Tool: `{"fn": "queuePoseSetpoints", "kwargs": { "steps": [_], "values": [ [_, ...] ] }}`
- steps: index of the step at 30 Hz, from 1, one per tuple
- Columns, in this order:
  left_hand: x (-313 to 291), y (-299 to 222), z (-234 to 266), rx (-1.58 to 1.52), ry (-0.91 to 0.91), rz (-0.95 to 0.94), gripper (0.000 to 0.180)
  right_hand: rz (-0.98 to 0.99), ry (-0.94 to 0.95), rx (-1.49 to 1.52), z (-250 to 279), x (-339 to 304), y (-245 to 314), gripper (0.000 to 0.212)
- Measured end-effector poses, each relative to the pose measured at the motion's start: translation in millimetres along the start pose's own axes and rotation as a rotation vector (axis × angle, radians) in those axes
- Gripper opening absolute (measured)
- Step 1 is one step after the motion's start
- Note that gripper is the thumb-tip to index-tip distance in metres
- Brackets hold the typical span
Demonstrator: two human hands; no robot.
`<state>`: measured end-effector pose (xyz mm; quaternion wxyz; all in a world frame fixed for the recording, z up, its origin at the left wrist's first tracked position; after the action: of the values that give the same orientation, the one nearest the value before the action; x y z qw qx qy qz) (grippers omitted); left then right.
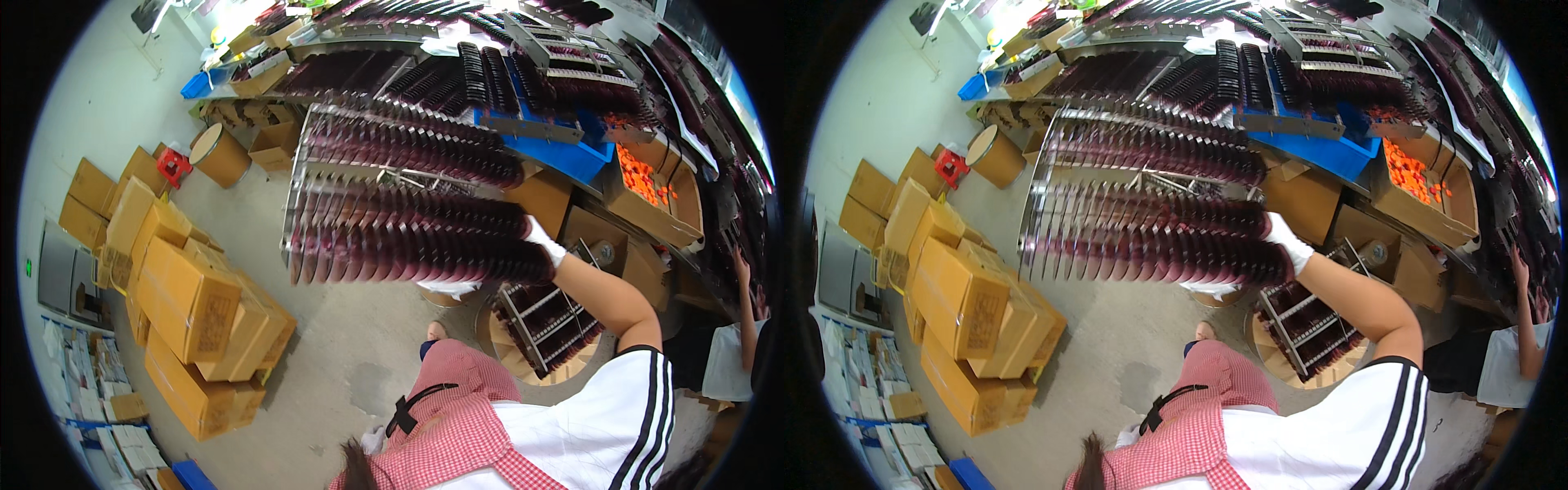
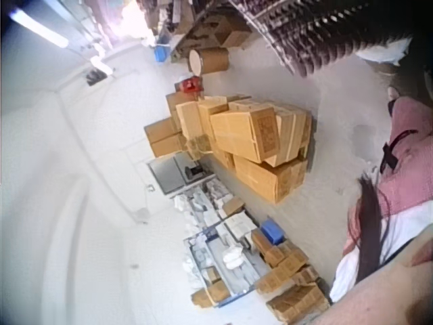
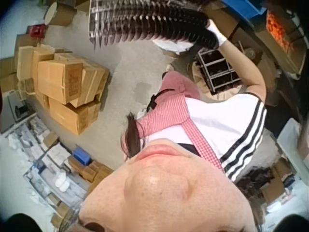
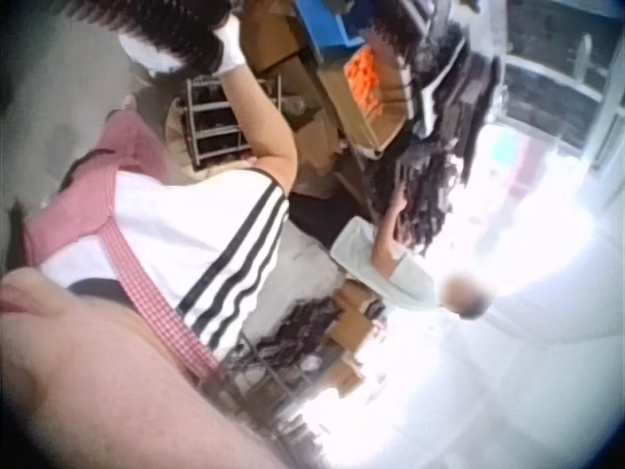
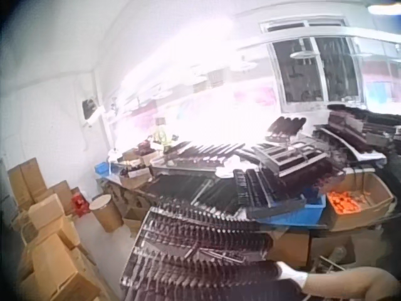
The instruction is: The person assembles black hair accessories by inserting them into a metal rack. They repeatedly pick up the accessories from a box, place them into the rack slots, and occasionally move the rack to a nearby shelf.
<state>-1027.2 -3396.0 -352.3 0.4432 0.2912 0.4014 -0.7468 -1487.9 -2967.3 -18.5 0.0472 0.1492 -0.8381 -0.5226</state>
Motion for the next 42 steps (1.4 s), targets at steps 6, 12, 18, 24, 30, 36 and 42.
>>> {"fn": "queuePoseSetpoints", "kwargs": {
  "steps": [6, 12, 18, 24, 30, 36, 42],
  "values": [
    [60.6, -88.4, 54.3, 0.052, -0.004, 0.014, 0.037, -0.134, 0.127, 0.532, -54.0, 121.1, -36.7, 0.034],
    [143.8, -178.9, 90.7, 0.119, 0.09, -0.083, 0.034, 0.316, -0.256, 0.037, -4.7, 253.4, -20.8, 0.029],
    [248.5, -269.4, 118.7, 0.224, 0.211, -0.17, 0.031, 0.335, -0.557, -0.195, 61.5, 355.0, -5.5, 0.027],
    [376.6, -342.7, 179.7, 0.253, 0.287, -0.15, 0.027, 0.379, -0.766, -0.35, 109.6, 417.9, 41.8, 0.025],
    [476.5, -383.9, 230.3, -0.258, 0.406, 0.065, 0.024, 0.326, -0.893, -0.251, 139.6, 454.9, 27.8, 0.023],
    [497.0, -460.1, 253.0, 0.22, 0.378, -0.199, 0.021, 0.289, -1.046, -0.296, 137.0, 458.5, 5.4, 0.02],
    [469.4, -483.3, 188.1, 1.15, 0.274, -1.093, 0.021, 0.277, -1.061, -0.454, 141.5, 481.1, 38.2, 0.022]
  ]
}}
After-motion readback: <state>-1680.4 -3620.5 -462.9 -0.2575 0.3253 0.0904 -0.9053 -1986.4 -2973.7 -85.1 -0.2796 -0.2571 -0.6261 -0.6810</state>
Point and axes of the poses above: each hand's wrist, its own x-axis towards the middle knuckle, its own z-axis out of the back of the hand, y = z × x, the point moved 10 cm from there along x, towards the middle knuckle, and after that the axes turned 11 degrees about z, right-handed, at the moved point
